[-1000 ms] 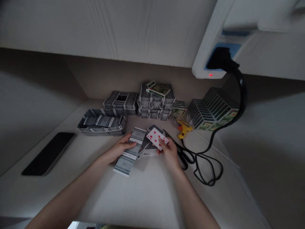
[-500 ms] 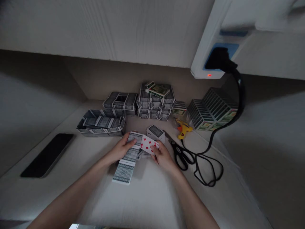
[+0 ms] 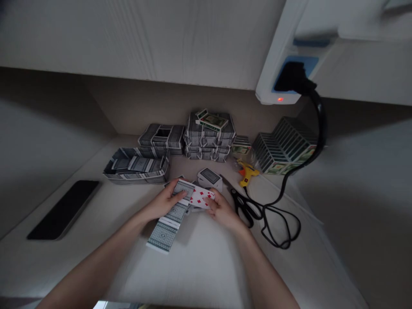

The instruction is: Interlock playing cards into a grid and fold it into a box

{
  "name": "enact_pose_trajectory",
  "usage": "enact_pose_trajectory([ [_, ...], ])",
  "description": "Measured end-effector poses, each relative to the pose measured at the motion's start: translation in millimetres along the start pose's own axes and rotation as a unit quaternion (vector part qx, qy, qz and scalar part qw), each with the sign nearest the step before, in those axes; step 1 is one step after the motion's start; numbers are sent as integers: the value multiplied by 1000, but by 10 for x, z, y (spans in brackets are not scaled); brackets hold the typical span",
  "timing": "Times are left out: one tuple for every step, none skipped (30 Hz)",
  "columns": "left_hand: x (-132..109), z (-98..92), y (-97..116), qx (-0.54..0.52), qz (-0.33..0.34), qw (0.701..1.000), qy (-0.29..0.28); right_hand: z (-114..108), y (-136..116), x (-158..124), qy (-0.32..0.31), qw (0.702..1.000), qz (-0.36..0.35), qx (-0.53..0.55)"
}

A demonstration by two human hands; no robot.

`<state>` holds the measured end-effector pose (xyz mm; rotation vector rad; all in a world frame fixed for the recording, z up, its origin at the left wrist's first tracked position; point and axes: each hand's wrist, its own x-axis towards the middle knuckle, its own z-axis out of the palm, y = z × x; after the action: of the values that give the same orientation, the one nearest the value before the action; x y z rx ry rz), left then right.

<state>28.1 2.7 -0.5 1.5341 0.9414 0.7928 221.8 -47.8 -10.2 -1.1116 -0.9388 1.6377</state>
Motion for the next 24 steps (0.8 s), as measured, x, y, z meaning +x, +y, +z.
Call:
enact_pose_trajectory([
  [0, 8, -6, -3, -1, 1000, -4, 2, 6, 1, 0, 1000, 0, 1],
  [-1, 16, -14, -6, -2, 1000, -7, 4, 13, 2, 0, 1000, -1, 0],
  [-2, 24, -22, -6, -1, 1000, -9, 5, 20, 2, 0, 1000, -3, -3],
  [-4, 31, -32, -4, 1, 1000, -12, 6, 26, 1, -1, 1000, -5, -8],
  [-7, 38, -41, 0, 3, 1000, -15, 8, 30, 0, 0, 1000, -8, -14],
  [-10, 43, -50, 6, 5, 1000, -16, 11, 33, -2, -1, 1000, -9, -20],
  [-14, 48, -58, 12, 6, 1000, -16, 15, 34, -5, 0, 1000, -8, -24],
  [-17, 52, -66, 20, 8, 1000, -16, 20, 35, -7, 0, 1000, -8, -26],
  [-21, 57, -72, 28, 11, 999, -16, 25, 35, -8, 0, 1000, -8, -27],
  [-23, 62, -76, 35, 13, 999, -15, 32, 36, -9, -1, 1000, -10, -29],
  [-26, 67, -79, 41, 15, 999, -15, 39, 39, -7, -2, 999, -12, -30],
  [-28, 74, -80, 46, 15, 999, -17, 46, 43, -5, -4, 999, -15, -33],
  [-31, 81, -80, 50, 13, 998, -18, 53, 48, -2, -7, 999, -20, -34],
  [-34, 89, -77, 53, 11, 998, -20, 60, 53, 2, -13, 999, -23, -36],
  [-37, 97, -74, 53, 9, 998, -23, 65, 57, 5, -18, 999, -26, -37],
  [-41, 106, -69, 50, 8, 998, -25, 69, 60, 7, -24, 999, -28, -39],
  [-44, 114, -64, 44, 11, 999, -25, 70, 59, 8, -30, 998, -29, -45],
  [-46, 120, -60, 36, 14, 999, -27, 67, 55, 9, -35, 998, -30, -53],
  [-46, 126, -57, 28, 15, 999, -28, 59, 48, 10, -35, 997, -30, -64],
  [-44, 129, -57, 20, 14, 999, -27, 44, 38, 13, -29, 996, -30, -74],
  [-39, 131, -60, 13, 11, 1000, -21, 21, 26, 18, -14, 996, -33, -81],
  [-30, 130, -64, 5, 5, 1000, -11, -8, 13, 26, 11, 995, -43, -86],
  [-20, 126, -70, -5, -3, 1000, -1, -45, 1, 36, 43, 993, -57, -93],
  [-7, 120, -77, -15, -12, 1000, 11, -87, -8, 48, 80, 988, -80, -103],
])
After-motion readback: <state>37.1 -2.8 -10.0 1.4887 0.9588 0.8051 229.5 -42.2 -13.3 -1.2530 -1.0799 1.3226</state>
